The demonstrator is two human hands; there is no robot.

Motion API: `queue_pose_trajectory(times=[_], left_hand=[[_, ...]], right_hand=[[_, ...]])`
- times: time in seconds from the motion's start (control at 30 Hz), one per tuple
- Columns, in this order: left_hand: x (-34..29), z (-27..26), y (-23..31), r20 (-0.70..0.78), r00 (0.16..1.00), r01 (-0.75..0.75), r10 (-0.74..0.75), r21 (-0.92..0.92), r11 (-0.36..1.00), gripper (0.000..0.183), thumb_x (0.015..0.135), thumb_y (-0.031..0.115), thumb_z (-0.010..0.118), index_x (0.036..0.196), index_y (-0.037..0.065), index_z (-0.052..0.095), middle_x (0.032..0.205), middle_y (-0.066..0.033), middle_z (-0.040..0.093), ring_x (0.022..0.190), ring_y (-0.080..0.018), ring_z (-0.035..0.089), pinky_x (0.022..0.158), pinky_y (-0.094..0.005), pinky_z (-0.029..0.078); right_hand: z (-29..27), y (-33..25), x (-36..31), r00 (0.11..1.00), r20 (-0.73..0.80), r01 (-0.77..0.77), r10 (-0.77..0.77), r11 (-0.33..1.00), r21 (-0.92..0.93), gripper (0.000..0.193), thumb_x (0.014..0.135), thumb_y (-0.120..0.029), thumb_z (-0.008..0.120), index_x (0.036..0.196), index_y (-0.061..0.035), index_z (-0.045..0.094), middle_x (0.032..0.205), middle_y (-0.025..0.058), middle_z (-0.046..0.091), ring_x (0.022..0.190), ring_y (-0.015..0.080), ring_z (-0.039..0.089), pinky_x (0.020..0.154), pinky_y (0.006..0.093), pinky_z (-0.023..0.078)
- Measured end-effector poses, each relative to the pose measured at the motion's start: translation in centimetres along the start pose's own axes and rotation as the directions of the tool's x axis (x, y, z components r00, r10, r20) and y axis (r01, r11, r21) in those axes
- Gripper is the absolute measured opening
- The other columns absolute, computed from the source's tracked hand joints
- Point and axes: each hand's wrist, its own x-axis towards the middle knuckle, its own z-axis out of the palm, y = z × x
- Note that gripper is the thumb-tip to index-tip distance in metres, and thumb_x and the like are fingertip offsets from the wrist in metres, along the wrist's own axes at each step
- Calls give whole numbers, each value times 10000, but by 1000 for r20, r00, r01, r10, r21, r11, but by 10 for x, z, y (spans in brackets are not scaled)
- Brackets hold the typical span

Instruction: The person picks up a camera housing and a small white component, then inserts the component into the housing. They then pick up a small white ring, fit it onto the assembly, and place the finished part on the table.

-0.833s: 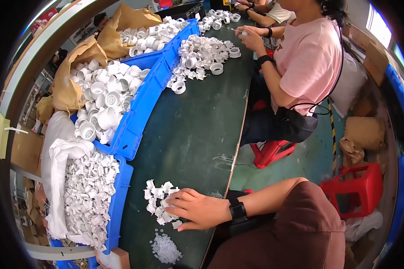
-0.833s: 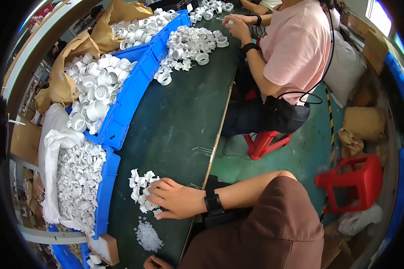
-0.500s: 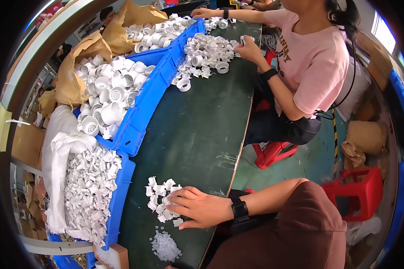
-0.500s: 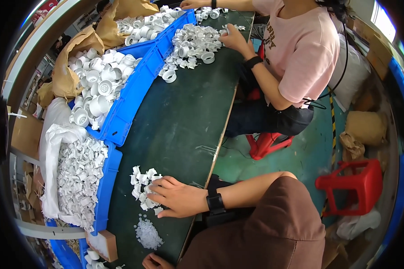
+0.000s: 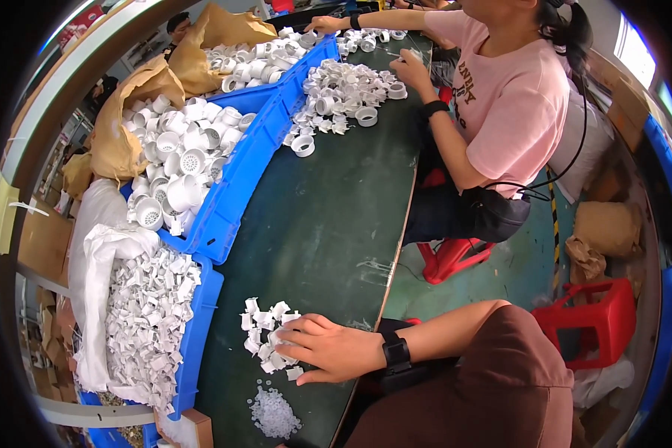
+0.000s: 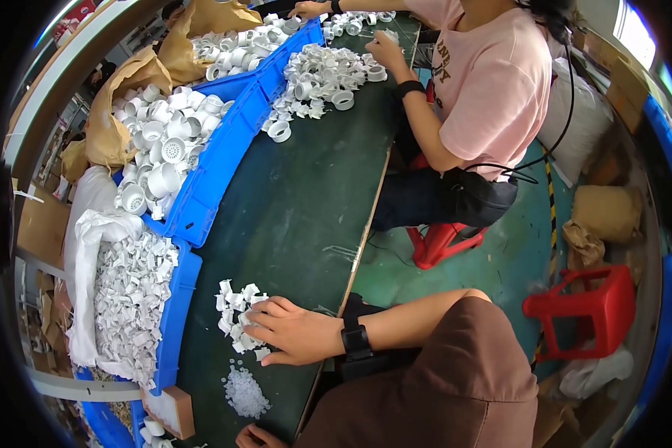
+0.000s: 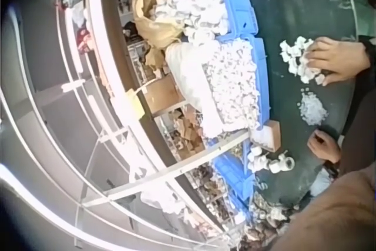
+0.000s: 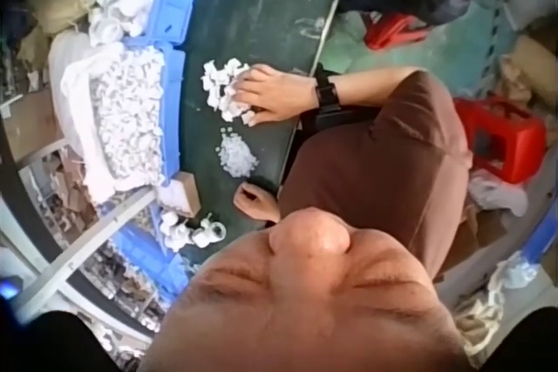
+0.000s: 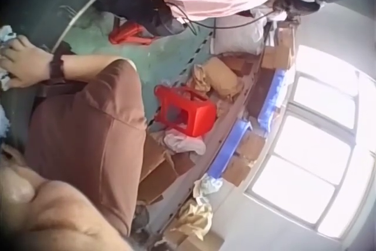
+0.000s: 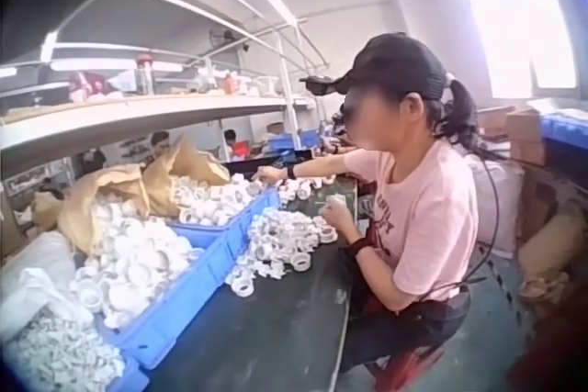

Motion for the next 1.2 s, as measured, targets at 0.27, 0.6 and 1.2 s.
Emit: queue_pose_trajectory(times=[0.27, 0.6, 1.2], left_hand=[[-3, -1, -1, -2, 1000, -10, 10, 7, 1000, 215, 1006, 182, 626, 906, -2, 678, 887, -203, 634, 825, -388, 601, 784, -467, 508], [3, 0, 1, 3, 999, 38, -38, -5, 999, 190, 992, 158, 631, 891, 1, 666, 889, -202, 634, 832, -398, 601, 774, -476, 505], [-7, 8, -21, -62, 998, 1, -8, -112, 994, 80, 923, 147, 657, 906, 69, 662, 924, -169, 657, 828, -408, 626, 743, -492, 511]], right_hand=[[3, 0, -3, 1000, 7, 6, -5, 1000, -12, 614, 980, -489, 607, 1369, -21, 529, 1391, 165, 511, 1363, 332, 416, 1177, 486, 305], [0, 1, 3, 999, 53, -2, 3, 1000, -11, 613, 991, -481, 607, 1409, -43, 512, 1450, 162, 494, 1380, 333, 417, 1160, 490, 328], [-11, -8, 6, 994, 108, 11, -1, 995, -98, 643, 924, -509, 698, 1390, -89, 558, 1443, 143, 532, 1332, 355, 469, 1111, 494, 368]])
